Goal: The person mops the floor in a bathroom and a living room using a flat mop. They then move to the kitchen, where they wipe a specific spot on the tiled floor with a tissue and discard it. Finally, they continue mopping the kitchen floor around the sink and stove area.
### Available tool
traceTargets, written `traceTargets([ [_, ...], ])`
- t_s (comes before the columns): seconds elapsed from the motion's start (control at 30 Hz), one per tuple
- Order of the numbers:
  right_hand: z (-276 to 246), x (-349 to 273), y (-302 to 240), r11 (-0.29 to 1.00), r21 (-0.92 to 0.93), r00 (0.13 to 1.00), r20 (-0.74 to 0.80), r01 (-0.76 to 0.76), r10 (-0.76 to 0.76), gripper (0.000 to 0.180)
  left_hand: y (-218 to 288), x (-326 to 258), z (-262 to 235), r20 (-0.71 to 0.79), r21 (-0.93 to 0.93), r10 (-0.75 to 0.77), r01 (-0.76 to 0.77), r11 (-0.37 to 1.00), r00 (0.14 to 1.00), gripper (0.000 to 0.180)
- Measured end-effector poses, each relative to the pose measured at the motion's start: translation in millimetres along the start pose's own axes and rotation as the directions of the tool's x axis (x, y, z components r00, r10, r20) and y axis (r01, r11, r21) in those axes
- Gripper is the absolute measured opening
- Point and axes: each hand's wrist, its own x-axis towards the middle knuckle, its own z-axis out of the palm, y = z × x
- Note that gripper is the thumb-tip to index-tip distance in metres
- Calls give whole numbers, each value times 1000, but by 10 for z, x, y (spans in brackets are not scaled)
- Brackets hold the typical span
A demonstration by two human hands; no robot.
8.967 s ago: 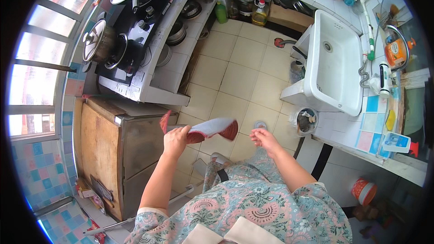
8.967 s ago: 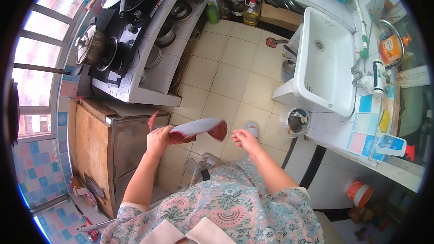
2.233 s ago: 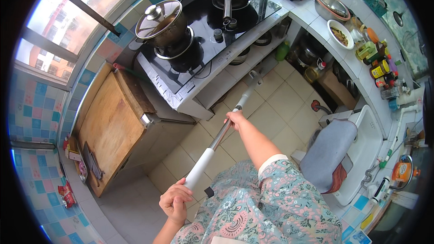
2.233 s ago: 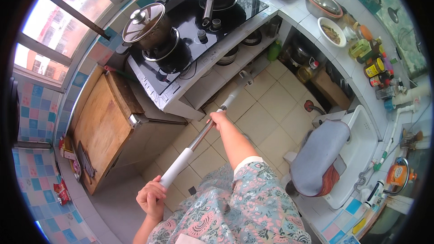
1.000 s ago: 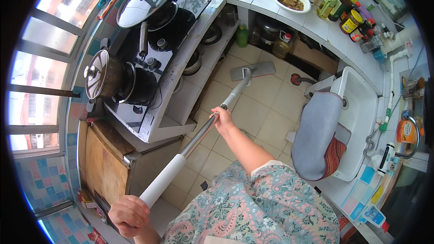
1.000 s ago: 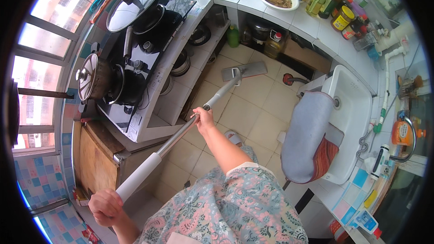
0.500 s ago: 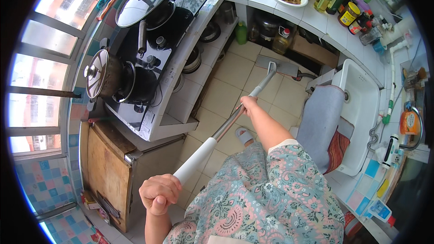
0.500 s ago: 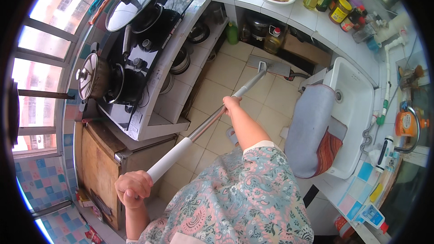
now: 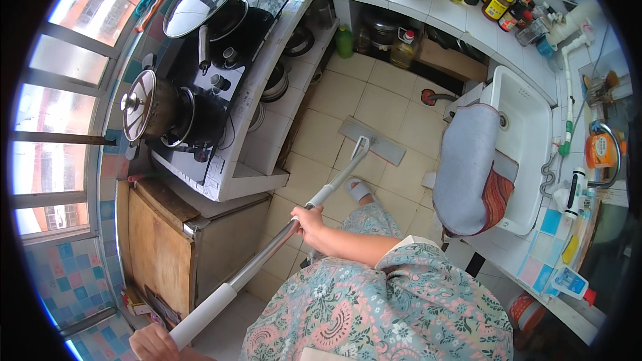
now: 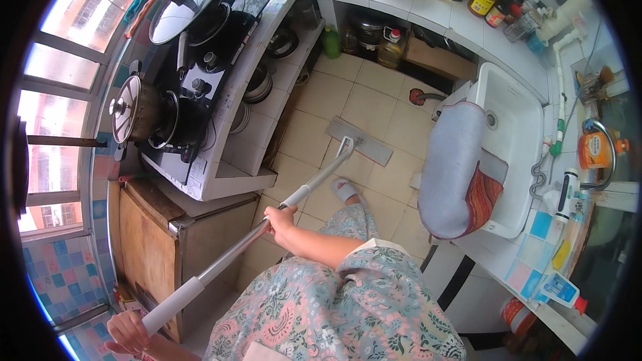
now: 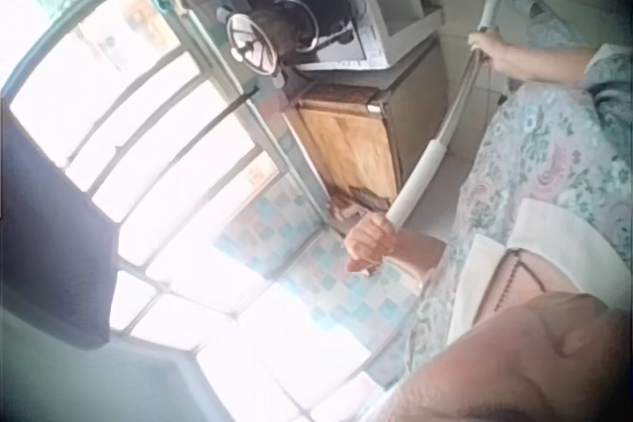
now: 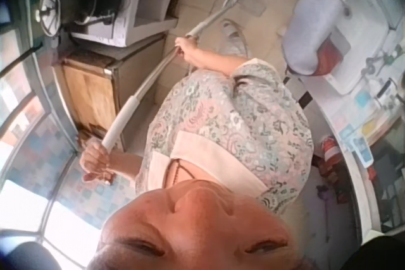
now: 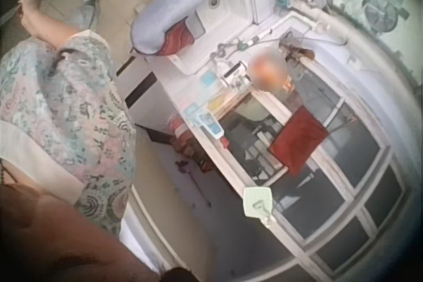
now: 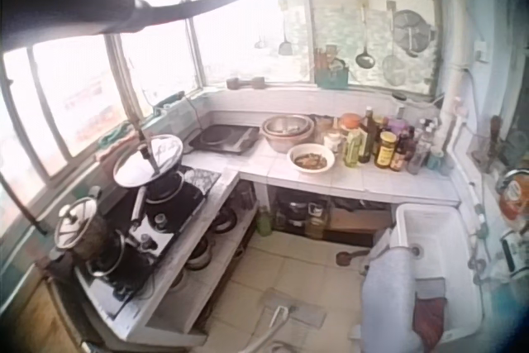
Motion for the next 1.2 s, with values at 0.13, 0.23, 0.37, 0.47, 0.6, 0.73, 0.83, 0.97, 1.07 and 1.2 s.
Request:
traceTargets([
  [0.13, -577, 413, -737, 985, 37, 982, -93, 169, -165, 52, -842, 89, 105, -155, -47, -46, 39, 998, 987, 53],
  [0.23, -1242, 839, -1237, 964, -38, 954, -139, 264, -267, 53, -1421, 332, 371, -101, -54, -106, 101, 993, 989, 49],
  [0.37, -1672, 800, -1520, 976, -61, 975, -54, 211, -214, 50, -1552, 429, 776, 44, -5, -197, 197, 980, 979, 45],
  [0.47, -1777, 715, -1312, 976, -73, 976, -51, 206, -210, 50, -1435, 208, 851, 118, 12, -178, 178, 984, 977, 42],
  [0.6, -1615, 473, -609, 989, -88, 992, 33, 120, -118, 50, -909, -298, 891, 64, 41, -163, 161, 986, 985, 39],
  [0.73, -1329, 160, 370, 994, -108, 994, 109, 11, 0, 51, -230, -678, 791, 172, 98, -112, 96, 990, 979, 42],
  [0.83, -967, -427, 915, 998, -2, 979, 193, -64, 63, 27, 281, -885, 595, 298, 98, -119, 94, 991, 947, 41],
  [0.97, -649, -790, 1321, 980, 60, 964, 202, -192, 176, 20, 785, -1050, 487, 200, 167, -85, 51, 985, 976, 41],
  [1.07, -650, -701, 1306, 961, 217, 974, 186, -172, 132, 16, 657, -1269, 398, -111, 19, 118, -116, 993, 987, 42],
  [1.2, -888, -496, 1115, 952, 288, 993, 92, -99, 75, 13, 359, -1302, 448, -68, -74, 95, -100, 992, 993, 45],
])
